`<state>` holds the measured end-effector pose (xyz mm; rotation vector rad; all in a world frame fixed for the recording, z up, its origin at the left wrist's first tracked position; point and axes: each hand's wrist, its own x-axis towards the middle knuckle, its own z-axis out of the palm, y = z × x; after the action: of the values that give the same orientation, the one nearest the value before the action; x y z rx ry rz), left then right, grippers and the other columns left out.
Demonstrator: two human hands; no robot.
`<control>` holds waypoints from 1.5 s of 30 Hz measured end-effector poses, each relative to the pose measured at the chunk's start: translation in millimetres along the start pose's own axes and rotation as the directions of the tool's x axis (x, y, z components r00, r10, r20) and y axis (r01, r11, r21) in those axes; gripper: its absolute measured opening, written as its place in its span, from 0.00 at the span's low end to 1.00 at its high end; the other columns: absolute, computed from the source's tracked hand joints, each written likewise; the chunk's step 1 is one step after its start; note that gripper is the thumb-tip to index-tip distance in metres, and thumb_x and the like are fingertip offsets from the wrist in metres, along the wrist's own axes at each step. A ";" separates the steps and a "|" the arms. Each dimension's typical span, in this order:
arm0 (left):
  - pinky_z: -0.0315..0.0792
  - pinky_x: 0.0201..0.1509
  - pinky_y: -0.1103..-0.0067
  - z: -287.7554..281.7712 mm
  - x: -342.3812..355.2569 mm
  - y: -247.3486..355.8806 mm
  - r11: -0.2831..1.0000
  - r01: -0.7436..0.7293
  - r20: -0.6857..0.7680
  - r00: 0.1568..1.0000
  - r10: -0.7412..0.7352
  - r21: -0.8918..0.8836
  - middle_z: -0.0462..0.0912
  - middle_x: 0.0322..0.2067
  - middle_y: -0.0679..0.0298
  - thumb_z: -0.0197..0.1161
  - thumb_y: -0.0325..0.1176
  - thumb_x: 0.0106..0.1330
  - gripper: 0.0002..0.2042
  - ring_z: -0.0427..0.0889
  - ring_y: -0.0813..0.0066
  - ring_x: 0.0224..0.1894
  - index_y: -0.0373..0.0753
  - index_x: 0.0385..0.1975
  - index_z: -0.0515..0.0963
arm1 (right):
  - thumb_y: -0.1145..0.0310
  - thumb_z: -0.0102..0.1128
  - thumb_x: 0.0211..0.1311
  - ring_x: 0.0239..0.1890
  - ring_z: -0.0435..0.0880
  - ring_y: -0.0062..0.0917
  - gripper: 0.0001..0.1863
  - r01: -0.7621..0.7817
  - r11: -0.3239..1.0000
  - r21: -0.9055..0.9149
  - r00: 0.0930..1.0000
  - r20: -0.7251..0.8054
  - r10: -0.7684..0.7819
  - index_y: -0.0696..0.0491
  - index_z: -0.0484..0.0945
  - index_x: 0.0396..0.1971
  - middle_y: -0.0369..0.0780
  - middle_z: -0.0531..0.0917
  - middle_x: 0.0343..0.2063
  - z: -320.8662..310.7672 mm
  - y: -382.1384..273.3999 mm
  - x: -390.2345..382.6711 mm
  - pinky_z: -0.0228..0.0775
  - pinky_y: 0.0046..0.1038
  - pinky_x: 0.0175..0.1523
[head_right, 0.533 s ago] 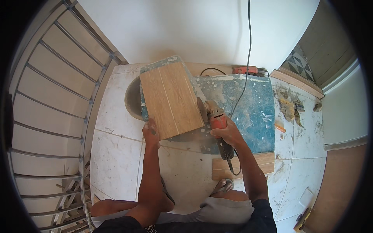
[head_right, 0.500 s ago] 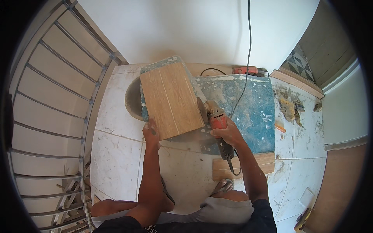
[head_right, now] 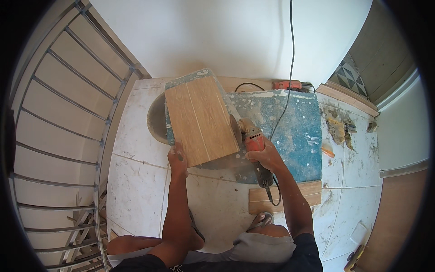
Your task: Applying mortar, setting tiles, and grinding tiles to fit stair steps.
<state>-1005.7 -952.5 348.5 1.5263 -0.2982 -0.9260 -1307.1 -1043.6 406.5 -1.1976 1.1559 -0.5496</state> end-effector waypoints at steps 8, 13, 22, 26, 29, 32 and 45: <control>0.67 0.37 0.85 -0.4 -1.9 -5.4 0.998 -0.041 0.001 0.999 0.041 -0.039 0.74 0.31 0.74 0.55 0.50 0.74 0.19 0.70 0.86 0.32 0.36 0.40 0.74 | 0.65 0.73 0.40 0.39 0.80 0.24 0.33 0.031 0.999 -0.040 0.999 -0.011 -0.032 0.54 0.75 0.52 0.37 0.79 0.39 1.7 -9.2 1.4 0.74 0.28 0.47; 0.65 0.32 0.86 -1.1 3.5 -9.8 0.991 -0.079 -0.012 0.997 0.078 -0.111 0.73 0.28 0.73 0.55 0.50 0.74 0.20 0.69 0.87 0.29 0.35 0.37 0.74 | 0.67 0.74 0.40 0.37 0.80 0.24 0.35 0.043 0.998 -0.040 0.999 -0.011 -0.043 0.55 0.73 0.54 0.37 0.79 0.39 2.6 -4.2 8.8 0.77 0.27 0.42; 0.68 0.44 0.83 -0.4 -1.4 -2.9 0.997 -0.062 0.010 0.998 0.062 -0.053 0.76 0.35 0.69 0.53 0.50 0.75 0.22 0.72 0.83 0.37 0.32 0.44 0.73 | 0.68 0.73 0.41 0.36 0.80 0.23 0.34 0.072 0.997 0.016 0.997 0.003 -0.072 0.57 0.73 0.53 0.37 0.79 0.38 2.6 1.4 15.8 0.76 0.26 0.40; 0.62 0.27 0.90 4.5 -2.3 -4.1 0.991 -0.081 -0.028 0.996 0.079 -0.102 0.71 0.26 0.74 0.57 0.49 0.73 0.20 0.68 0.90 0.26 0.34 0.35 0.74 | 0.68 0.73 0.40 0.36 0.80 0.23 0.34 0.073 0.997 0.015 0.997 0.001 -0.073 0.57 0.73 0.53 0.37 0.79 0.38 1.1 2.6 16.7 0.76 0.26 0.40; 0.64 0.28 0.89 7.2 -2.4 -3.2 0.992 -0.080 -0.045 0.996 0.076 -0.099 0.73 0.27 0.73 0.57 0.49 0.74 0.20 0.69 0.89 0.27 0.34 0.36 0.74 | 0.68 0.73 0.41 0.36 0.80 0.22 0.34 0.086 0.996 0.032 0.996 0.005 -0.086 0.57 0.74 0.53 0.37 0.79 0.38 0.3 1.8 16.7 0.76 0.25 0.40; 0.67 0.31 0.87 10.0 -5.3 1.4 0.991 -0.087 -0.033 0.996 0.084 -0.103 0.75 0.29 0.71 0.56 0.49 0.74 0.20 0.71 0.86 0.29 0.33 0.37 0.74 | 0.69 0.73 0.41 0.36 0.80 0.22 0.34 0.064 0.998 -0.016 0.998 0.001 -0.064 0.57 0.73 0.53 0.38 0.79 0.39 0.9 -2.3 12.6 0.77 0.26 0.40; 0.70 0.54 0.77 5.3 -3.1 3.3 0.997 -0.043 0.012 0.999 0.043 -0.056 0.79 0.45 0.62 0.54 0.50 0.74 0.26 0.77 0.75 0.47 0.28 0.51 0.72 | 0.70 0.72 0.42 0.39 0.80 0.23 0.33 0.053 0.998 0.042 0.998 0.022 -0.054 0.56 0.73 0.54 0.37 0.79 0.40 1.0 0.7 20.2 0.75 0.26 0.45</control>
<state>-1010.2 -954.9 353.1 1.4575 -0.3111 -0.9039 -1298.8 -1060.0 397.8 -1.1985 1.0908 -0.5961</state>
